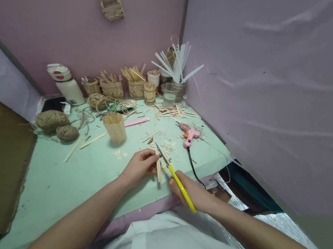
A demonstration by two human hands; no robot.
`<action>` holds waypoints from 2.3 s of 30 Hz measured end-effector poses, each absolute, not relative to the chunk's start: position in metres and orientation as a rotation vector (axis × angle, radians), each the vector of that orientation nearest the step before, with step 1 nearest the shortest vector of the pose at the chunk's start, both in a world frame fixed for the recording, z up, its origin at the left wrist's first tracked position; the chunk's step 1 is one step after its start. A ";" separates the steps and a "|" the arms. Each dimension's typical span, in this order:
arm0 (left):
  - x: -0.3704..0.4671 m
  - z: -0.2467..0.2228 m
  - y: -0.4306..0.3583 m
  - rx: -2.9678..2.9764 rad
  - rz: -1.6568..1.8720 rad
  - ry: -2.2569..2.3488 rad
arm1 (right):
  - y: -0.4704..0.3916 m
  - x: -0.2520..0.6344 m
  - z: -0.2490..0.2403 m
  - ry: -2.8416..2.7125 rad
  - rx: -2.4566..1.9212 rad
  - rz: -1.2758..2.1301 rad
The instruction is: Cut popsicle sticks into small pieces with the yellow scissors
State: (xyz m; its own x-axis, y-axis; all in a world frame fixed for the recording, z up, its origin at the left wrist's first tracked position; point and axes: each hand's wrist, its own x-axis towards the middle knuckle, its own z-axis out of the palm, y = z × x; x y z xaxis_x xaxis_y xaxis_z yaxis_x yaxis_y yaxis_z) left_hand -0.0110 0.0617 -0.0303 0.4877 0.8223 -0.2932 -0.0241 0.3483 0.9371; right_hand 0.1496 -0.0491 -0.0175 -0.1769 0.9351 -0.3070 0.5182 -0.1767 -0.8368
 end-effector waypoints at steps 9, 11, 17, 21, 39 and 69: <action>-0.011 -0.032 0.060 1.104 0.647 0.872 | -0.049 0.148 -0.014 -1.667 -1.647 1.350; -0.011 -0.031 0.060 1.098 0.647 0.873 | -0.049 0.147 -0.014 -1.659 -1.647 1.364; -0.010 -0.024 0.058 1.049 0.657 0.881 | -0.050 0.147 -0.021 -1.629 -1.626 1.377; -0.009 -0.020 0.057 1.018 0.648 0.889 | -0.050 0.148 -0.024 -1.631 -1.603 1.395; -0.010 -0.023 0.057 1.005 0.626 0.891 | -0.051 0.142 -0.007 -1.521 -1.656 1.517; -0.016 -0.022 0.063 1.074 0.533 0.800 | -0.057 0.153 -0.005 -1.612 -1.676 1.500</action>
State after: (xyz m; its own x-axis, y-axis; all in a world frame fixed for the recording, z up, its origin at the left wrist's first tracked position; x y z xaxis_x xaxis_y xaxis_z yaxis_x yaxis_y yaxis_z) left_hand -0.0160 0.0632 -0.0218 0.6126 0.7266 -0.3110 -0.0062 0.3979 0.9174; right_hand 0.1533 -0.0574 -0.0053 -0.2224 0.8796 -0.4205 0.4828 -0.2753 -0.8313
